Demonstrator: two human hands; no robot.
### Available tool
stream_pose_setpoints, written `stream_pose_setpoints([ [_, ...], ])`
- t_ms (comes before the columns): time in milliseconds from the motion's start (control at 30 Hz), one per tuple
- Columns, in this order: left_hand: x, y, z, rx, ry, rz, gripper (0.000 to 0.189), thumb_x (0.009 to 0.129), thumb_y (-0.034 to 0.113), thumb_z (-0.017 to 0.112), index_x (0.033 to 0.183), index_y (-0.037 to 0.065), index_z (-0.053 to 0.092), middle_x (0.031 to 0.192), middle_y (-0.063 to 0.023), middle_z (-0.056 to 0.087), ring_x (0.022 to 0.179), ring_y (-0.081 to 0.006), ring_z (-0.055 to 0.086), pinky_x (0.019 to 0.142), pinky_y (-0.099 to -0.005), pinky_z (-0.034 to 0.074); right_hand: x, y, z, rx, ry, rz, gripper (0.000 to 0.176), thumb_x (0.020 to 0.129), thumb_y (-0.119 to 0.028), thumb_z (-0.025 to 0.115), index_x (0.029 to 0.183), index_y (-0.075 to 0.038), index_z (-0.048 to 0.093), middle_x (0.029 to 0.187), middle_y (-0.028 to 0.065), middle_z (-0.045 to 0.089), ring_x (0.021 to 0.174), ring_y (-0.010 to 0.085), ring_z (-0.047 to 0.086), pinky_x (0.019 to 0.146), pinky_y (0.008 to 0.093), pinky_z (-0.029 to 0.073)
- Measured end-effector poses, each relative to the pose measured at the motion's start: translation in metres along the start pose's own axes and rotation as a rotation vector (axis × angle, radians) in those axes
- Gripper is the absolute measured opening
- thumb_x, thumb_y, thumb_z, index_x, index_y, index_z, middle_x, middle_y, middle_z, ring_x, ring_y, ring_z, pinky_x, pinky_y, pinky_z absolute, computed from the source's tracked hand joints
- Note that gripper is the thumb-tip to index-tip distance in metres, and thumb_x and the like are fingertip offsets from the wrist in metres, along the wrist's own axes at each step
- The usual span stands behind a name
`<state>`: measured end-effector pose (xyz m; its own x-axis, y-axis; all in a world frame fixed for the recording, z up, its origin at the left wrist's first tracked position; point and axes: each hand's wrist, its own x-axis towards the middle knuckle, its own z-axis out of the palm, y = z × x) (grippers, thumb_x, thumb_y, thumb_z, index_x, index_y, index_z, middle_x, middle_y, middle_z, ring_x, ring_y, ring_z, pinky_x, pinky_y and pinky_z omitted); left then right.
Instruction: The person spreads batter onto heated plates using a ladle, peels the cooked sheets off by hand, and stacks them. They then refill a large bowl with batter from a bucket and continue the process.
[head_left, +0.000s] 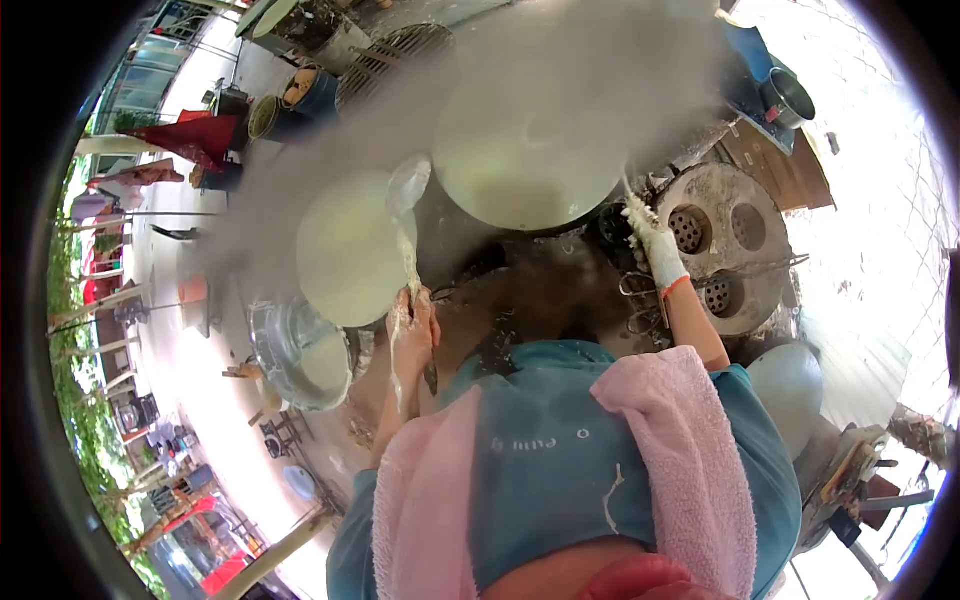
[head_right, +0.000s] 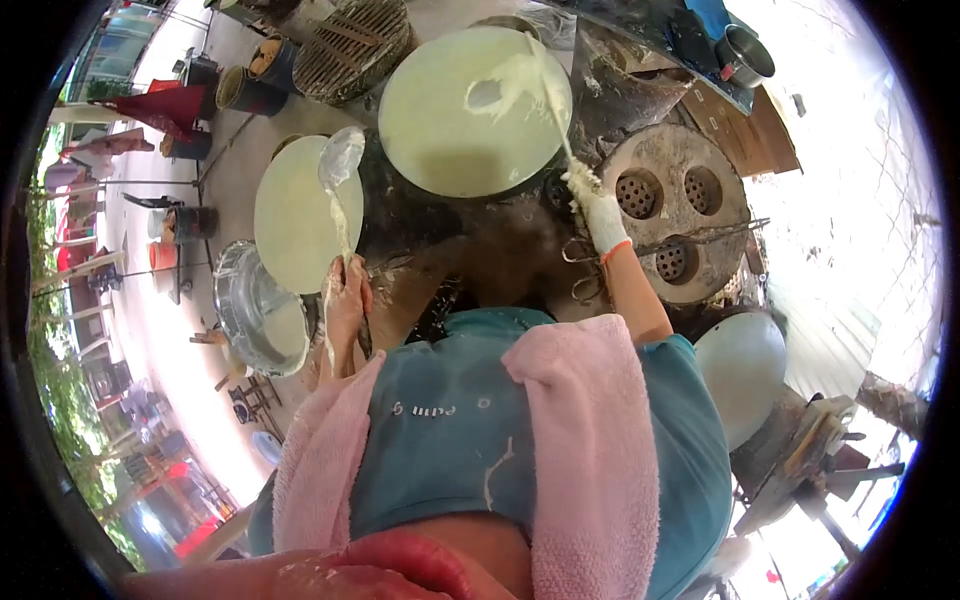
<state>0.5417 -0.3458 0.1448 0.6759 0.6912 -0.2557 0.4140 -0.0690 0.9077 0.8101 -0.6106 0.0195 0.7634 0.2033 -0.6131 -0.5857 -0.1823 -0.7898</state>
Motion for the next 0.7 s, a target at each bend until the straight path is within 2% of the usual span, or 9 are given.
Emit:
stream_pose_setpoints([
  [133, 0.002, 0.002, 0.007, -0.069, -0.002, -0.061, 0.025, 0.097, 0.025, 0.046, 0.091, 0.001, 0.051, 0.058, -0.0007, 0.043, 0.038, -0.009, 0.039, 0.035, -0.0248, 0.028, -0.008, 0.007, 0.004, -0.001, -0.229, 0.199, 0.025, 0.087, -0.029, 0.064, 0.109, -0.017, 0.067, 0.068, -0.0055, 0.055, 0.044, 0.0042, 0.039, 0.038, 0.0207, 0.03],
  [200, 0.024, 0.006, 0.013, -0.023, -0.028, -0.033, 0.027, 0.096, 0.027, 0.046, 0.089, 0.001, 0.051, 0.057, -0.0011, 0.044, 0.038, -0.0101, 0.039, 0.035, -0.0257, 0.029, 0.005, 0.016, 0.002, -0.036, -0.198, -0.251, 0.028, 0.087, -0.028, 0.065, 0.112, -0.013, 0.066, 0.071, -0.0043, 0.059, 0.049, 0.0035, 0.041, 0.041, 0.0197, 0.032],
  [233, 0.039, 0.008, 0.017, 0.028, -0.064, -0.009, 0.028, 0.096, 0.028, 0.046, 0.086, 0.002, 0.051, 0.056, -0.0015, 0.044, 0.037, -0.0112, 0.039, 0.036, -0.0266, 0.029, -0.014, -0.025, -0.005, -0.225, -0.136, 0.054, 0.032, 0.088, -0.025, 0.064, 0.116, -0.01, 0.063, 0.082, -0.0057, 0.062, 0.057, 0.0016, 0.044, 0.048, 0.0172, 0.034],
  [267, 0.054, 0.017, 0.024, 0.011, -0.079, -0.028, 0.028, 0.095, 0.028, 0.047, 0.085, 0.002, 0.051, 0.055, -0.0022, 0.044, 0.038, -0.012, 0.04, 0.036, -0.027, 0.03, -0.003, -0.022, -0.014, -0.093, -0.188, -0.099, 0.034, 0.09, -0.024, 0.062, 0.12, -0.009, 0.061, 0.088, -0.0061, 0.061, 0.067, 0.0006, 0.046, 0.056, 0.0169, 0.036],
  [333, 0.089, 0.033, 0.043, 0.001, -0.142, 0.046, 0.03, 0.093, 0.029, 0.047, 0.079, 0.003, 0.052, 0.053, -0.0035, 0.045, 0.04, -0.0137, 0.041, 0.04, -0.0287, 0.032, 0.046, 0.009, -0.016, -0.065, -0.145, -0.307, 0.031, 0.09, -0.023, 0.06, 0.12, -0.015, 0.061, 0.075, -0.0082, 0.057, 0.054, 0.003, 0.045, 0.044, 0.019, 0.034],
  [400, 0.145, 0.028, 0.059, 0.066, -0.272, 0.153, 0.033, 0.094, 0.03, 0.044, 0.074, 0.004, 0.051, 0.054, -0.0028, 0.045, 0.043, -0.0136, 0.042, 0.043, -0.0292, 0.032, -0.013, -0.033, 0.001, -0.173, -0.22, -0.09, 0.03, 0.091, -0.022, 0.057, 0.119, -0.01, 0.061, 0.084, -0.008, 0.06, 0.059, 0.0024, 0.046, 0.052, 0.0186, 0.038],
  [467, 0.214, 0.002, 0.083, 0.088, -0.417, 0.184, 0.034, 0.095, 0.029, 0.041, 0.073, 0.006, 0.049, 0.055, -0.001, 0.045, 0.045, -0.0125, 0.041, 0.045, -0.028, 0.031, -0.013, -0.004, 0.006, -0.227, -0.283, -0.161, 0.031, 0.093, -0.019, 0.055, 0.119, -0.003, 0.06, 0.093, -0.0061, 0.062, 0.066, 0.002, 0.05, 0.059, 0.0196, 0.041],
  [533, 0.263, -0.014, 0.119, 0.016, -0.493, 0.18, 0.034, 0.095, 0.027, 0.04, 0.069, 0.007, 0.049, 0.054, -0.0004, 0.044, 0.046, -0.0122, 0.04, 0.047, -0.0272, 0.032, -0.025, 0.028, 0.006, -0.183, -0.266, -0.279, 0.034, 0.09, -0.017, 0.059, 0.121, -0.003, 0.059, 0.1, -0.0015, 0.064, 0.087, 0.0037, 0.052, 0.07, 0.0189, 0.042],
  [700, 0.281, -0.011, 0.157, 0.126, -0.659, 0.161, 0.033, 0.093, 0.026, 0.042, 0.067, 0.008, 0.049, 0.053, -0.0003, 0.044, 0.047, -0.0113, 0.041, 0.045, -0.027, 0.032, -0.061, 0.051, 0.027, -0.011, 0.026, -0.195, 0.034, 0.091, -0.019, 0.06, 0.121, -0.003, 0.059, 0.099, -0.0041, 0.062, 0.081, 0.0031, 0.05, 0.067, 0.0183, 0.041],
])
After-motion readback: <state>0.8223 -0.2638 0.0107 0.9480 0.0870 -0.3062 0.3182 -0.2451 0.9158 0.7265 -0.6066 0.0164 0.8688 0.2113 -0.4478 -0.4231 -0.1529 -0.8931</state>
